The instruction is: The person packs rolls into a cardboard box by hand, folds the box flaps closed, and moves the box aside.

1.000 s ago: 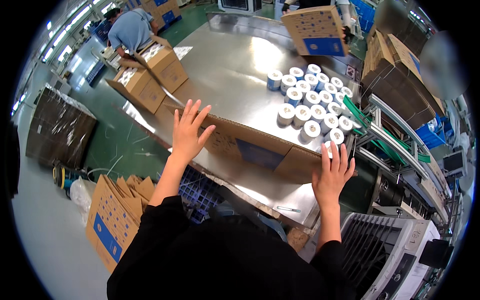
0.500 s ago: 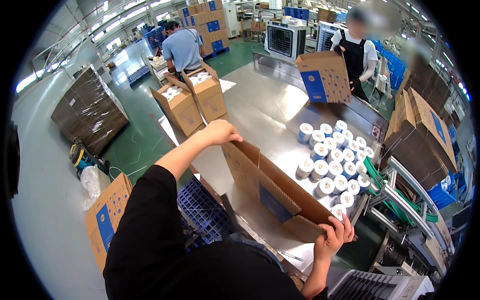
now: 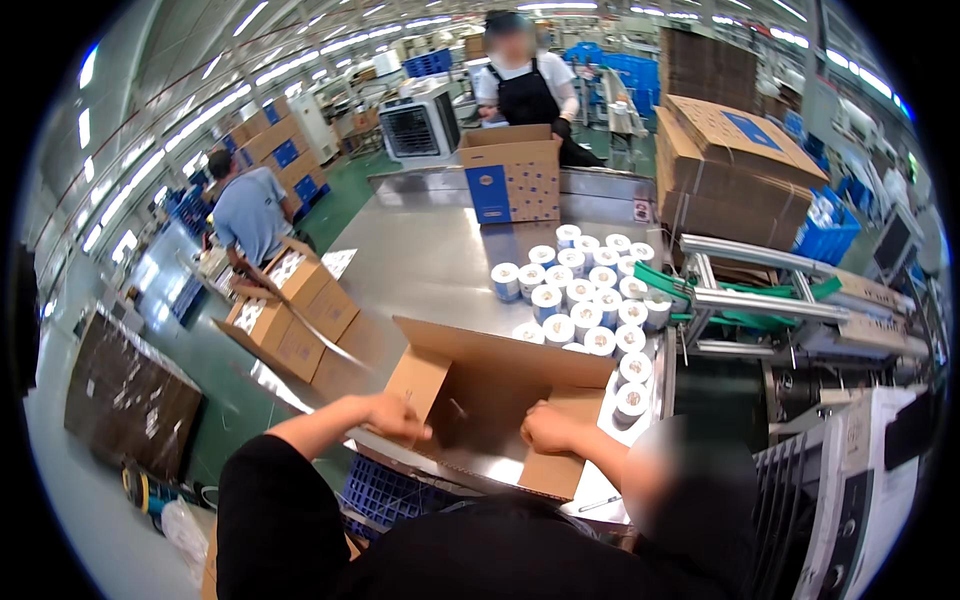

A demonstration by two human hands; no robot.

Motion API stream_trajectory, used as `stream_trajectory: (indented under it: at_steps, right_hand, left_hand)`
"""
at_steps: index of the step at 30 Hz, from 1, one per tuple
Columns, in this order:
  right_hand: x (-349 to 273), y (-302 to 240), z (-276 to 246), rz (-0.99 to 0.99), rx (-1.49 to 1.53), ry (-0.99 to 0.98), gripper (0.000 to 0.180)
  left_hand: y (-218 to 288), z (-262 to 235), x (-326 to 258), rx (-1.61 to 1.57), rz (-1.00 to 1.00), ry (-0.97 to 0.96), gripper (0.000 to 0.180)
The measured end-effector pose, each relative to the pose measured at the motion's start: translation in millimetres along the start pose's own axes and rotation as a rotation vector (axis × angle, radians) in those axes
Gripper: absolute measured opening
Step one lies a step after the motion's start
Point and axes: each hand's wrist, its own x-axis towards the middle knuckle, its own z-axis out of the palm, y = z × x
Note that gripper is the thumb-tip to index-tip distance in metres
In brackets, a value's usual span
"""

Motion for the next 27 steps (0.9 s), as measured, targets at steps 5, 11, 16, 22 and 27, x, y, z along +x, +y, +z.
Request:
stream_trajectory:
  at_steps: [5, 11, 16, 22, 27]
  right_hand:
    - [7, 14, 14, -0.006, 0.105, 0.096, 0.018]
    - [-23, 11, -20, 0.328, 0.932, 1.103, 0.013]
    - [-53, 9, 13, 0.705, 0.51, 1.164, 0.073]
    - [-63, -2, 23, 0.7, 0.753, 0.89, 0.082]
    - [-65, -12, 23, 0.656, 0.95, 0.875, 0.078]
  left_hand:
    - [19, 18, -42, -0.218, 0.431, -0.284, 0.067]
    - [25, -13, -1, 0.133, 0.138, 0.441, 0.059]
    - [37, 16, 95, -0.006, 0.237, 0.735, 0.049]
    - [24, -67, 82, 0.592, 0.838, 1.478, 0.028]
    - [7, -97, 51, -0.006, 0.279, 1.458, 0.039]
